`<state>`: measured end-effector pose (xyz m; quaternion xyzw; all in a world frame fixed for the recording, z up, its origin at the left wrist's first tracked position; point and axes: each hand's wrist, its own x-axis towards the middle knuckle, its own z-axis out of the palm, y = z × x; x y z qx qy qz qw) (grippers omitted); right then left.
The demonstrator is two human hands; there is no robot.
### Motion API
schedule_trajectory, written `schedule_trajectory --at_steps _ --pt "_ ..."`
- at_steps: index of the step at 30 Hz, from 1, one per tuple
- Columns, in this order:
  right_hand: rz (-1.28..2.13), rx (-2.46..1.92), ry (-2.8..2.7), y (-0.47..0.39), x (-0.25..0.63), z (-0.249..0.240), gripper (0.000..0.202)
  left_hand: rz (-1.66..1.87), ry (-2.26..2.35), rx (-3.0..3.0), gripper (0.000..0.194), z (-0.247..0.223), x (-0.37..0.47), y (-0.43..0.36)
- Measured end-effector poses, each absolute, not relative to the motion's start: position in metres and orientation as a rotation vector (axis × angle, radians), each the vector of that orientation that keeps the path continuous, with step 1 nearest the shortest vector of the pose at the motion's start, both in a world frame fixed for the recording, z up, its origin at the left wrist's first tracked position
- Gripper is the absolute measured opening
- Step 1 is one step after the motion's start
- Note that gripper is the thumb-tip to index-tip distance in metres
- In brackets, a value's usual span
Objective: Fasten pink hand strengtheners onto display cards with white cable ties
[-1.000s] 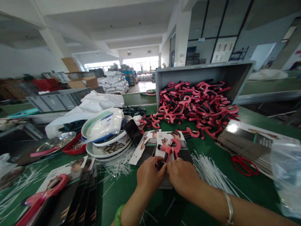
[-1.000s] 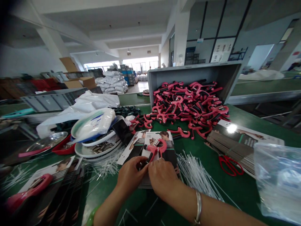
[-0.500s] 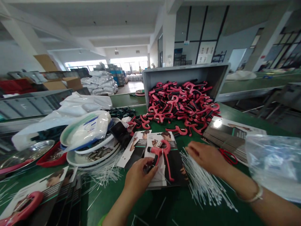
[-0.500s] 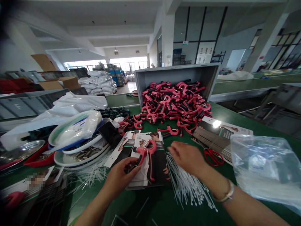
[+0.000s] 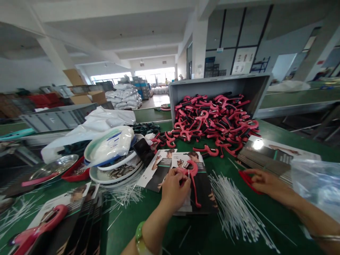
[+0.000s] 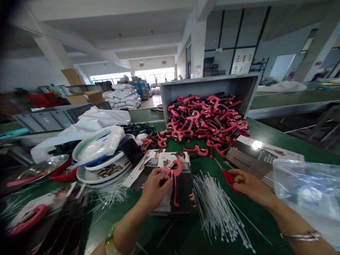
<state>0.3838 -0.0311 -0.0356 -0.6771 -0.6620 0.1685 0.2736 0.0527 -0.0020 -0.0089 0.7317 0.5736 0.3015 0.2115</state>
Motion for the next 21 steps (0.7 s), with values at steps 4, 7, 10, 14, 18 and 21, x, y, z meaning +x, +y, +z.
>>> schedule_trajectory --at_steps 4,7,10,14,18,21 --pt "0.371 -1.701 -2.141 -0.041 0.312 -0.011 0.029 0.919 1.463 1.936 0.020 -0.014 0.047 -0.001" --pt "-0.210 -1.567 -2.385 -0.041 0.274 -0.007 0.042 0.976 1.382 1.865 0.020 -0.016 0.043 -0.001" --pt "-0.585 -1.520 -2.465 -0.038 0.260 -0.007 0.048 1.030 1.317 1.763 0.018 -0.018 0.042 -0.001" --pt "-0.779 -1.406 -2.540 -0.036 0.258 -0.005 0.046 1.030 1.276 1.707 0.018 -0.017 0.041 0.001" --pt "-0.831 -1.358 -2.566 -0.033 0.254 -0.005 0.051 0.987 1.287 1.763 0.021 -0.014 0.041 0.001" --pt "-0.867 -1.358 -2.568 -0.028 0.249 -0.009 0.055 0.987 1.286 1.839 0.020 -0.016 0.042 0.001"
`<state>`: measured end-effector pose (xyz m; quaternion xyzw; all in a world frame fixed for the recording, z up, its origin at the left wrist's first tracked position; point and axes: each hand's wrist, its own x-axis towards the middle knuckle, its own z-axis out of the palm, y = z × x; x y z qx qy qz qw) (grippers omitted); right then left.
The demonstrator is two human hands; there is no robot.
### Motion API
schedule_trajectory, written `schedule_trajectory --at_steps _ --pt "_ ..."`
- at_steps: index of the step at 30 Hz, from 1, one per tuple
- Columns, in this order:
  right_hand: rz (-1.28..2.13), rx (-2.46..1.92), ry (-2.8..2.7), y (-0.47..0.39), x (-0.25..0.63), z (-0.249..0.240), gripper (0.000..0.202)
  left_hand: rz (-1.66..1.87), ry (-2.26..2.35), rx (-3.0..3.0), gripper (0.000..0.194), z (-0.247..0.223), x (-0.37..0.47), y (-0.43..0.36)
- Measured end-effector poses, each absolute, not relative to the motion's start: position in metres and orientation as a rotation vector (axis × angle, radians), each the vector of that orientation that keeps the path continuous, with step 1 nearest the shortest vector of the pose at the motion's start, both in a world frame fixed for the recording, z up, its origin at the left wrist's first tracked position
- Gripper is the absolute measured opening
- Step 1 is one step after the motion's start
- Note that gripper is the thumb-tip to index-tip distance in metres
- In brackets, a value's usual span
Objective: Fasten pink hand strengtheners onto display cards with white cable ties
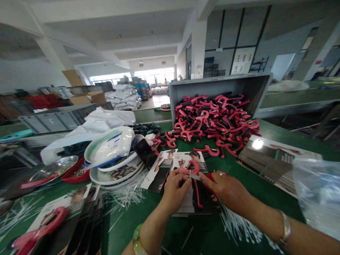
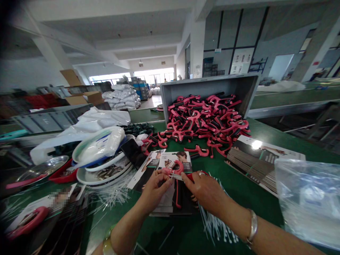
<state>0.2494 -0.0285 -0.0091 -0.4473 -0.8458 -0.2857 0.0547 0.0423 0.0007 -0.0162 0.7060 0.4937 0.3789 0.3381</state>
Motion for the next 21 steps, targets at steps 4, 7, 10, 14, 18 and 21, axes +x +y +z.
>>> schedule_trajectory --at_steps 4,7,10,14,18,21 --pt "-0.889 -1.339 -2.581 -0.023 0.244 -0.009 0.054 1.035 1.268 1.909 0.017 -0.021 0.044 0.001" --pt "-0.853 -1.349 -2.637 -0.021 0.241 0.000 0.051 1.056 1.248 1.937 0.016 -0.022 0.044 0.002" --pt "-0.813 -1.340 -2.702 -0.018 0.239 0.008 0.045 1.096 1.229 1.913 0.018 -0.023 0.044 0.001" --pt "-0.734 -1.304 -2.782 -0.013 0.240 0.009 0.043 1.186 1.262 1.832 0.021 -0.025 0.046 0.001" --pt "-0.435 -1.392 -2.820 -0.011 0.247 0.015 0.037 1.252 1.299 1.752 0.025 -0.028 0.039 0.006" --pt "-0.020 -1.481 -2.818 -0.012 0.252 0.038 0.029 1.307 1.454 1.653 0.021 -0.032 0.024 0.007"
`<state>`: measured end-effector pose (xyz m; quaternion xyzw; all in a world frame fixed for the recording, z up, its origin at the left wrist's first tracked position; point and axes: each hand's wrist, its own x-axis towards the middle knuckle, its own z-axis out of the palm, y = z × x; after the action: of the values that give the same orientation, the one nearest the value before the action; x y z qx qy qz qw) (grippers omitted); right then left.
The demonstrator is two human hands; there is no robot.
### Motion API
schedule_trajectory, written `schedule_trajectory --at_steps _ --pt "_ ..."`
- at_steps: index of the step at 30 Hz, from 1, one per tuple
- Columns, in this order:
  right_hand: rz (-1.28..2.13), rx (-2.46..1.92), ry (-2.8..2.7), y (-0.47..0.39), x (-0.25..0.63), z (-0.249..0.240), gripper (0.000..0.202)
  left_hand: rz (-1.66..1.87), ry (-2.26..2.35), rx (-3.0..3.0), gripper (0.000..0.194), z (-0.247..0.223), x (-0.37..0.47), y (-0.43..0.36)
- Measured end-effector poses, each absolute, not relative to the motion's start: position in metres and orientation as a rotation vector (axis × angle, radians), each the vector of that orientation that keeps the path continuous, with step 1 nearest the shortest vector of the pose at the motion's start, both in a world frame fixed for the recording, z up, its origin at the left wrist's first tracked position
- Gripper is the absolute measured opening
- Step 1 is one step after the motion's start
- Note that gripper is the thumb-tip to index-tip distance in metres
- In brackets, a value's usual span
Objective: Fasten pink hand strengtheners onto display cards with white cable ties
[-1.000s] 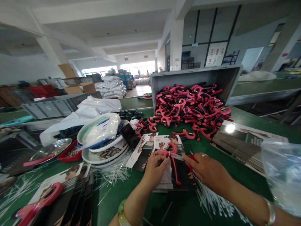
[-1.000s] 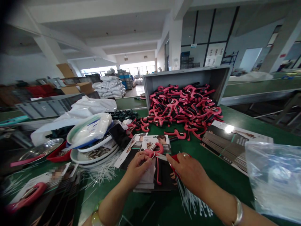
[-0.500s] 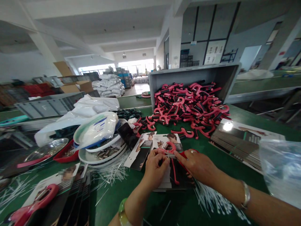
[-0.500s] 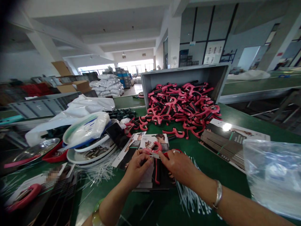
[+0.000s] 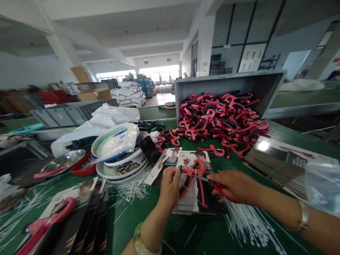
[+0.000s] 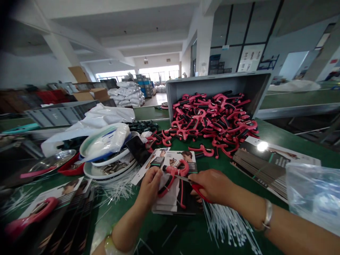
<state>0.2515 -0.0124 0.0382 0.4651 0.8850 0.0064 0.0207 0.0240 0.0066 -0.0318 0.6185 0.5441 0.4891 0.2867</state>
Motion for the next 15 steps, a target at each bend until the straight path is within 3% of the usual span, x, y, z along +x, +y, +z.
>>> schedule_trajectory --at_steps 2,5,9,15 --pt "-0.256 1.408 2.691 -0.012 0.250 0.058 0.028 1.316 1.578 1.618 0.020 -0.032 0.014 0.001" --pt "-0.498 1.313 2.582 -0.007 0.241 0.079 0.033 1.135 1.611 1.768 0.040 -0.027 0.006 -0.014" --pt "-0.546 1.264 2.520 0.006 0.224 0.085 0.043 0.815 1.603 1.906 0.023 -0.019 0.009 -0.025" --pt "-0.654 1.154 2.392 0.022 0.205 0.090 0.048 0.805 1.523 1.849 0.028 -0.022 0.008 -0.014"
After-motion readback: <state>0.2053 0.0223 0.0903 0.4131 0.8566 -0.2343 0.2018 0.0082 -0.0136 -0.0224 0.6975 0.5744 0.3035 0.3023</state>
